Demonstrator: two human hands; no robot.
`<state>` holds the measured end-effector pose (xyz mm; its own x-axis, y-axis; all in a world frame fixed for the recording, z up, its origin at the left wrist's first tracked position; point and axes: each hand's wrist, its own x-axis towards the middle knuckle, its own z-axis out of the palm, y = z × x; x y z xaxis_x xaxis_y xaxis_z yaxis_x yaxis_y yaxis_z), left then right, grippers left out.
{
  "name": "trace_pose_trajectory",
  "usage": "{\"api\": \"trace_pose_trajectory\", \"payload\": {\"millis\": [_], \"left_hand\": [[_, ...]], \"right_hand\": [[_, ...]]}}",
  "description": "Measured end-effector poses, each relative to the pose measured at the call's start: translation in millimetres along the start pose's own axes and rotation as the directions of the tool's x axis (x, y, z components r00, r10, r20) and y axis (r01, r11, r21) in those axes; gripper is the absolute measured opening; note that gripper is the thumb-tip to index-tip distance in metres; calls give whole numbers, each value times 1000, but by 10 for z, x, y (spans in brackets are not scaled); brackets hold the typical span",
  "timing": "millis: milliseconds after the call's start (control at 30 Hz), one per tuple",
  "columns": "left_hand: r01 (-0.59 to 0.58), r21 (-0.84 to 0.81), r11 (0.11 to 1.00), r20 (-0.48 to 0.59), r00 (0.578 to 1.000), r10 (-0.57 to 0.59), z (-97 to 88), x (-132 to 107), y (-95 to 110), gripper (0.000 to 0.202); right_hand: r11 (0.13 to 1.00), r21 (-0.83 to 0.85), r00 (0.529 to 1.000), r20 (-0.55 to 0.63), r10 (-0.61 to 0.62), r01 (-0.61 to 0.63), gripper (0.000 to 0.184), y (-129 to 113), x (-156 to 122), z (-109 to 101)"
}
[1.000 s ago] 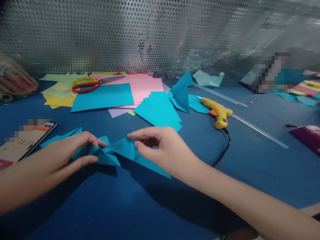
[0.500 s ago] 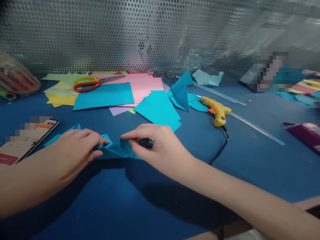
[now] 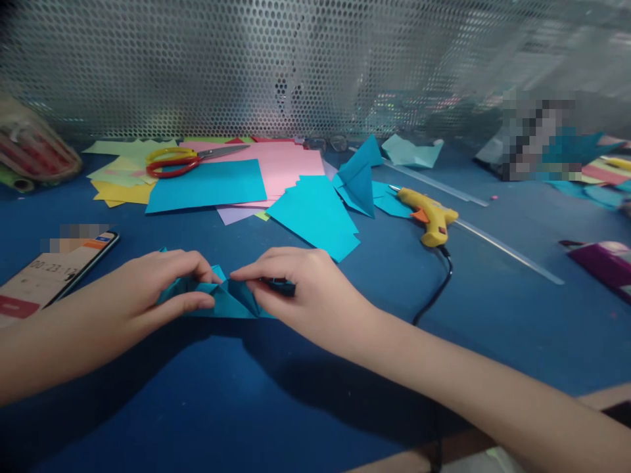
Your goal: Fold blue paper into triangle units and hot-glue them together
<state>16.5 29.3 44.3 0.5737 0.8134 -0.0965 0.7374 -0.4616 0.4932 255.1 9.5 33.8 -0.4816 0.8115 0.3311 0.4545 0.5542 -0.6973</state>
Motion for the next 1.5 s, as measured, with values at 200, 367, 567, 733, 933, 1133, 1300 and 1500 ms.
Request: {"api": "trace_pose_trajectory", "payload": {"millis": [200, 367, 567, 733, 933, 1133, 1300, 1500], "left_hand": [[19, -62, 998, -3, 1000, -19, 4, 2, 0, 29], [-13, -72, 997, -23, 1000, 12, 5, 12, 3, 28], [-47, -64, 997, -51, 998, 43, -5, -7, -1, 28], [-67, -54, 996, -61, 996, 64, -16, -11, 22, 28], [-56, -15, 998, -74, 996, 55, 16, -14, 46, 27], [-32, 15, 999, -80, 996, 33, 20, -6, 65, 28], [-33, 20, 999, -78, 996, 35, 12, 13, 70, 30], [-39, 29, 999, -85, 995, 42, 29, -7, 54, 29]], "right_hand": [[1000, 8, 1000, 9, 9, -9, 27, 0, -13, -8], [1000, 27, 1000, 14, -3, 2, 28, -6, -14, 5], [998, 60, 1000, 16, -19, 18, 28, -14, -27, 4], [995, 91, 999, 32, 38, -41, 29, -31, -36, 21], [988, 106, 993, 37, 110, -113, 25, -55, -40, 59], [983, 118, 990, 28, 138, -140, 26, -51, -52, 91], [979, 137, 989, 16, 147, -148, 26, -59, -52, 113], [977, 154, 989, 43, 144, -149, 26, -52, -55, 122]]}}
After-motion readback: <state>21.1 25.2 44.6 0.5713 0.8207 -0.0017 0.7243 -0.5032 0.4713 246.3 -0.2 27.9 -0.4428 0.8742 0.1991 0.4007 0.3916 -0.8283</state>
